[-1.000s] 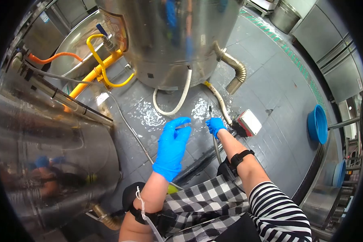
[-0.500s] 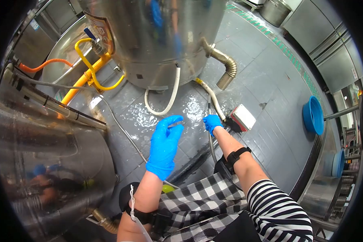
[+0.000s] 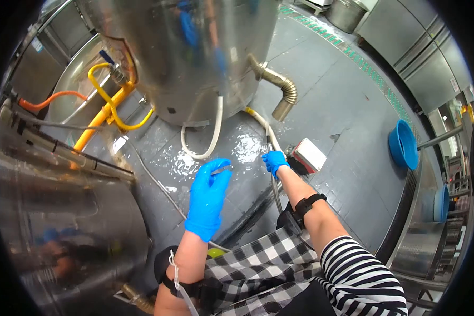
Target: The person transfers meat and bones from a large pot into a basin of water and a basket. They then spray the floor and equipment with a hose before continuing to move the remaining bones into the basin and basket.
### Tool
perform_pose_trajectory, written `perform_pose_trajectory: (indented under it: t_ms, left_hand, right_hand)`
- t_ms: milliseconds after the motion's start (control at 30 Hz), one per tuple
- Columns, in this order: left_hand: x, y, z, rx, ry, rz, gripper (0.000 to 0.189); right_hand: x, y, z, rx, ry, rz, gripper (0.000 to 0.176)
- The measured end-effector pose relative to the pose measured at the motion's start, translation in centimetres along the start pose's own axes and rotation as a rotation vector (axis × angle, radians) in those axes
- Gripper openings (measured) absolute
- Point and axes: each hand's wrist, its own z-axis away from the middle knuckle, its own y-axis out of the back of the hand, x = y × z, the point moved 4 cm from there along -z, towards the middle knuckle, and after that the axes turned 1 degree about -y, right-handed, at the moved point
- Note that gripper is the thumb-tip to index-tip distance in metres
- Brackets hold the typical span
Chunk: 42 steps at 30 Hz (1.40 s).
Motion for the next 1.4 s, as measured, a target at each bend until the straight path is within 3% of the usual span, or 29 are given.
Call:
perform_pose_trajectory:
  t_ms: [67, 133, 267, 300, 333, 367, 400, 467, 533, 633, 867, 1400]
  left_hand:
    - [0.1, -0.1, 0.1, -0.007, 0.006, 0.019, 0.026]
    - [0.2, -0.1, 0.0, -0.011, 0.009, 0.036, 0.026]
    - [0.2, -0.3, -0.2, -0.007, 0.002, 0.013, 0.025]
    - [0.1, -0.3, -0.2, -0.003, 0.014, 0.003, 0.025]
    - [0.1, -0.4, -0.3, -0.010, 0.007, 0.000, 0.025]
    - [0.1, -0.4, -0.3, 0.003, 0.018, 0.004, 0.025]
    - [0.0, -0.4, -0.3, 0.017, 0.031, 0.008, 0.026]
    - [-0.1, -0.3, -0.3, 0.027, 0.045, 0.019, 0.026]
    - [-0.2, -0.1, -0.3, 0.033, 0.058, 0.031, 0.026]
    - [-0.3, 0.1, -0.5, 0.056, 0.056, 0.006, 0.027]
    - [-0.4, -0.2, -0.8, 0.053, 0.056, 0.000, 0.026]
    - [-0.6, -0.3, -0.9, 0.019, 0.080, -0.014, 0.025]
  right_hand:
    - [-0.2, 2.0, -0.4, 0.009, 0.045, 0.135, 0.017]
    - [-1.7, 3.7, 1.7, 0.043, -0.246, -0.384, 0.019]
    - [-4.5, 8.5, 3.1, 0.163, -0.201, -0.450, 0.020]
    - [-4.0, 10.9, 1.4, 0.104, -0.085, -0.199, 0.014]
    - [-1.7, 14.5, -3.9, 0.138, 0.129, 0.515, 0.013]
    - [-2.0, 16.9, -5.2, 0.272, 0.283, 0.874, 0.014]
    - [-5.6, 16.8, 0.6, 0.203, 0.223, 1.025, 0.016]
    - [-3.9, 22.3, -2.3, 0.218, 0.278, 0.610, 0.018]
    - [-7.2, 22.7, 4.1, 0.240, -0.050, -0.088, 0.020]
    - [-10.8, 23.5, 8.5, 0.345, 0.080, -0.098, 0.023]
    - [-14.4, 23.7, 10.5, 0.304, 0.149, 0.084, 0.027]
    - [-14.3, 23.2, 11.1, 0.283, 0.118, 0.167, 0.027]
